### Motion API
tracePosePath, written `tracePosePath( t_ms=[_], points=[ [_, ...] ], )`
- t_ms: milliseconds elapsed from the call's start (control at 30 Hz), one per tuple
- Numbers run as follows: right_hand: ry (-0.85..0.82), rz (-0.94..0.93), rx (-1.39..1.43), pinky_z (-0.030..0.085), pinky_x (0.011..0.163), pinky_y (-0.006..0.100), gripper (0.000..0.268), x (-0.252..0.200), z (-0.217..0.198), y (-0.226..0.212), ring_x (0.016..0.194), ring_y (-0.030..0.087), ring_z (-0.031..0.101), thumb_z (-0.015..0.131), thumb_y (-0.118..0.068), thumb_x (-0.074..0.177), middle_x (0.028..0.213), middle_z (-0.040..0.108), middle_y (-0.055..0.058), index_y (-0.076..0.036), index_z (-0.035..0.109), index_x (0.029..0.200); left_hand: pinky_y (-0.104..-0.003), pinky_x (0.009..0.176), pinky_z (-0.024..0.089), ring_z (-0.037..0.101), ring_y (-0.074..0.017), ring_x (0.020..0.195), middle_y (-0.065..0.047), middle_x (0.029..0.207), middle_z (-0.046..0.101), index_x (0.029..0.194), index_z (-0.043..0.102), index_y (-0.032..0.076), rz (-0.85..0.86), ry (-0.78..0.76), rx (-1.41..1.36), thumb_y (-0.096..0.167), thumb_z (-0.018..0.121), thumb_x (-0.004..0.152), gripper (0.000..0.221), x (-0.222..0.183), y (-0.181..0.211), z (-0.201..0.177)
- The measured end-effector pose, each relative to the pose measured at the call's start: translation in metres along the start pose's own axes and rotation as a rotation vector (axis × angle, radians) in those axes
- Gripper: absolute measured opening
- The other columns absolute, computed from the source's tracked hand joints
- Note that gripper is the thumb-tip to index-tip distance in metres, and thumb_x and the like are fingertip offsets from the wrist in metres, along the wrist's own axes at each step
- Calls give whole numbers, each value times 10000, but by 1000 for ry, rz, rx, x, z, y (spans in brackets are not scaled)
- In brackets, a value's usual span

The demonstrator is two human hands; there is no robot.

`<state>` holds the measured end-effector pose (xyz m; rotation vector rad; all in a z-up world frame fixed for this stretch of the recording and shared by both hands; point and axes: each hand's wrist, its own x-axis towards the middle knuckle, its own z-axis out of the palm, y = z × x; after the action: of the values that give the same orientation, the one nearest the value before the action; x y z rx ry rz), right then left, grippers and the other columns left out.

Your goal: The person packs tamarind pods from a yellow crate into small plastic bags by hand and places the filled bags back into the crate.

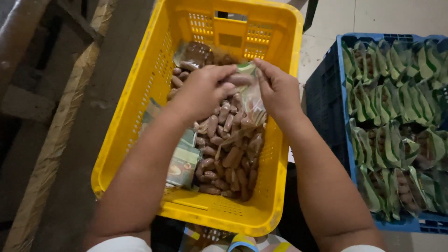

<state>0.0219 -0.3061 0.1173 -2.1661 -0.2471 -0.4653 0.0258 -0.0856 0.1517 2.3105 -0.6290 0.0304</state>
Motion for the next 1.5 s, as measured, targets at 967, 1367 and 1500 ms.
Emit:
tracePosePath(
  t_ms=[967, 1367, 1500],
  points=[
    [-118, 79, 451, 507, 734, 309, 288, -8, 15, -30, 771, 114, 630, 511, -42, 1062, 785, 671, 59, -94, 740, 1227, -447, 647, 574, 692, -336, 763, -69, 851, 636, 878, 585, 113, 294, 284, 484, 69, 581, 774, 113, 16, -27, 73],
    [202, 126, 691, 433, 700, 208, 326, 6, -30, -40, 739, 47, 459, 548, -271, 1105, 944, 534, -59, -143, 551, 1405, -372, 647, 386, 440, -240, 765, -132, 963, 491, 883, 446, 60, -10, 136, -168, -63, 426, 959, 145, -1, 11, 17],
    [-164, 432, 1166, 573, 973, 429, 455, 0, -9, -34, 1016, 172, 711, 674, -487, 964, 1141, 709, 39, -169, 656, 1289, -408, 764, 535, 654, -382, 850, -86, 819, 587, 858, 591, 121, 237, 418, -124, 185, 685, 946, 144, 1, -6, 19]
  ],
)
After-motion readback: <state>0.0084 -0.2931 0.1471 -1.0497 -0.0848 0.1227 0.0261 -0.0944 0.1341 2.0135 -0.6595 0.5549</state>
